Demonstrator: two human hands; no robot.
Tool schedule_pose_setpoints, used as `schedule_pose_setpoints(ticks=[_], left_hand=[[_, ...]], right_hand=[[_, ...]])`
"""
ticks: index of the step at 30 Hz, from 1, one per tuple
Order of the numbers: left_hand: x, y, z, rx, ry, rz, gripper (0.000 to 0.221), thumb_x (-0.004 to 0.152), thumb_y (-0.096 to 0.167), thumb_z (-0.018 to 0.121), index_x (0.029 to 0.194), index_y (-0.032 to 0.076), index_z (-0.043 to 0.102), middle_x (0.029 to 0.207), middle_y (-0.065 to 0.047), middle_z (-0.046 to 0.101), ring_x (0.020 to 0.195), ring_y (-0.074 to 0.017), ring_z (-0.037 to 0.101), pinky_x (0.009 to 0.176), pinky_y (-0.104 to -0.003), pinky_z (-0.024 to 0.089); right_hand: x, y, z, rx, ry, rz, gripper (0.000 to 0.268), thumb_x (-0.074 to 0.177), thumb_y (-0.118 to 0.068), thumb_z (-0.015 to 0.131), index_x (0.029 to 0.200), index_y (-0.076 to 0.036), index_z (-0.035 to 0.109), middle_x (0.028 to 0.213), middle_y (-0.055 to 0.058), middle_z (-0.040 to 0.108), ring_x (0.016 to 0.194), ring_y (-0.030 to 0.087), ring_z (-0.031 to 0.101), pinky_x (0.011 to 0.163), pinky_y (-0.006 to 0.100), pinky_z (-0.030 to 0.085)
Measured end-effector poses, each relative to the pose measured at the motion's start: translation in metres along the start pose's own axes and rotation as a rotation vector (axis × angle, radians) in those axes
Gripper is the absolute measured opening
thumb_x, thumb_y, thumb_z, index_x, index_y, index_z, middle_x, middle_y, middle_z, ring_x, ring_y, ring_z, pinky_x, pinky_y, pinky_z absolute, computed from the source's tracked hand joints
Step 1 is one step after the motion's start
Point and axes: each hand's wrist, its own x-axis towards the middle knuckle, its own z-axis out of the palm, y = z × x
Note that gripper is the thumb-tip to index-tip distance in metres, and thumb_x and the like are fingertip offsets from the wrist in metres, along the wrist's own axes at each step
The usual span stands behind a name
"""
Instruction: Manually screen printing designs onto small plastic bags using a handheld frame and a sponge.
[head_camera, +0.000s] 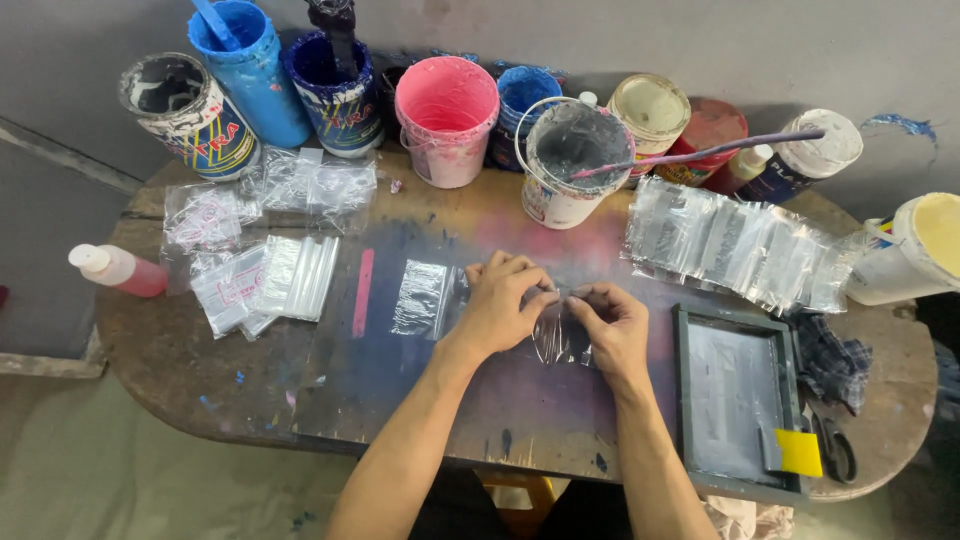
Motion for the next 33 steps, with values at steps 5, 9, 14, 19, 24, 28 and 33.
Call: schedule_pose_setpoints(ticks=[5, 9, 14, 19, 24, 28, 33], left_hand=[[0.000, 0.002, -0.003, -0.033, 0.003, -0.026, 0.012, 0.087, 0.030, 0.076, 0.089, 0.022, 0.067, 0.086, 0.005, 0.066, 0.103, -0.0208, 0.058, 0.094, -0.049, 0.031], [0.000, 0.008, -0.009, -0.078, -0.001, -0.051, 0.017, 0.086, 0.028, 0.079, 0.084, 0.019, 0.065, 0.078, 0.003, 0.068, 0.100, -0.0220, 0.060, 0.093, -0.050, 0.030], [0.002, 0.004, -0.006, -0.075, -0.005, -0.073, 0.021, 0.085, 0.035, 0.079, 0.095, 0.021, 0.067, 0.081, 0.003, 0.069, 0.101, -0.0210, 0.061, 0.095, -0.049, 0.030], [0.003, 0.007, -0.009, -0.092, 0.043, -0.065, 0.013, 0.091, 0.033, 0.073, 0.095, 0.022, 0.070, 0.083, 0.002, 0.070, 0.100, -0.0209, 0.062, 0.097, -0.050, 0.029], [0.004, 0.000, -0.005, -0.075, 0.138, -0.077, 0.009, 0.088, 0.031, 0.070, 0.084, 0.024, 0.067, 0.071, 0.009, 0.061, 0.092, -0.0161, 0.061, 0.093, -0.047, 0.029], [0.004, 0.002, -0.006, -0.102, 0.148, -0.076, 0.008, 0.086, 0.031, 0.070, 0.082, 0.024, 0.067, 0.068, 0.010, 0.060, 0.090, -0.0160, 0.061, 0.092, -0.047, 0.029], [0.005, 0.006, -0.006, -0.190, 0.175, -0.114, 0.006, 0.080, 0.027, 0.070, 0.078, 0.022, 0.069, 0.065, 0.006, 0.059, 0.089, -0.0197, 0.062, 0.095, -0.051, 0.029]], right_hand=[[-0.001, 0.000, 0.002, 0.015, 0.016, -0.003, 0.019, 0.081, -0.002, 0.084, 0.098, -0.001, 0.077, 0.074, 0.009, 0.073, 0.071, 0.010, 0.065, 0.064, 0.026, 0.055], [-0.003, -0.013, 0.004, 0.000, 0.030, -0.007, 0.026, 0.082, 0.000, 0.082, 0.108, -0.001, 0.076, 0.081, 0.009, 0.076, 0.076, 0.010, 0.065, 0.072, 0.027, 0.055], [-0.006, -0.014, 0.006, -0.025, 0.057, -0.001, 0.028, 0.086, 0.001, 0.077, 0.113, 0.000, 0.073, 0.081, 0.009, 0.076, 0.076, 0.009, 0.065, 0.074, 0.026, 0.055], [-0.003, -0.008, 0.007, -0.031, 0.093, 0.002, 0.029, 0.088, 0.001, 0.075, 0.116, -0.001, 0.073, 0.083, 0.009, 0.076, 0.079, 0.009, 0.067, 0.076, 0.027, 0.057], [-0.002, -0.007, 0.009, -0.027, 0.118, -0.002, 0.024, 0.088, 0.001, 0.076, 0.111, -0.002, 0.074, 0.081, 0.009, 0.076, 0.077, 0.008, 0.068, 0.075, 0.026, 0.057], [-0.003, -0.012, 0.010, -0.035, 0.112, -0.030, 0.022, 0.090, 0.000, 0.076, 0.112, -0.003, 0.074, 0.081, 0.008, 0.076, 0.078, 0.008, 0.067, 0.075, 0.026, 0.057], [-0.004, -0.008, 0.011, -0.082, 0.158, -0.020, 0.025, 0.089, 0.002, 0.069, 0.112, -0.005, 0.076, 0.080, 0.007, 0.075, 0.077, 0.007, 0.065, 0.074, 0.026, 0.056]])
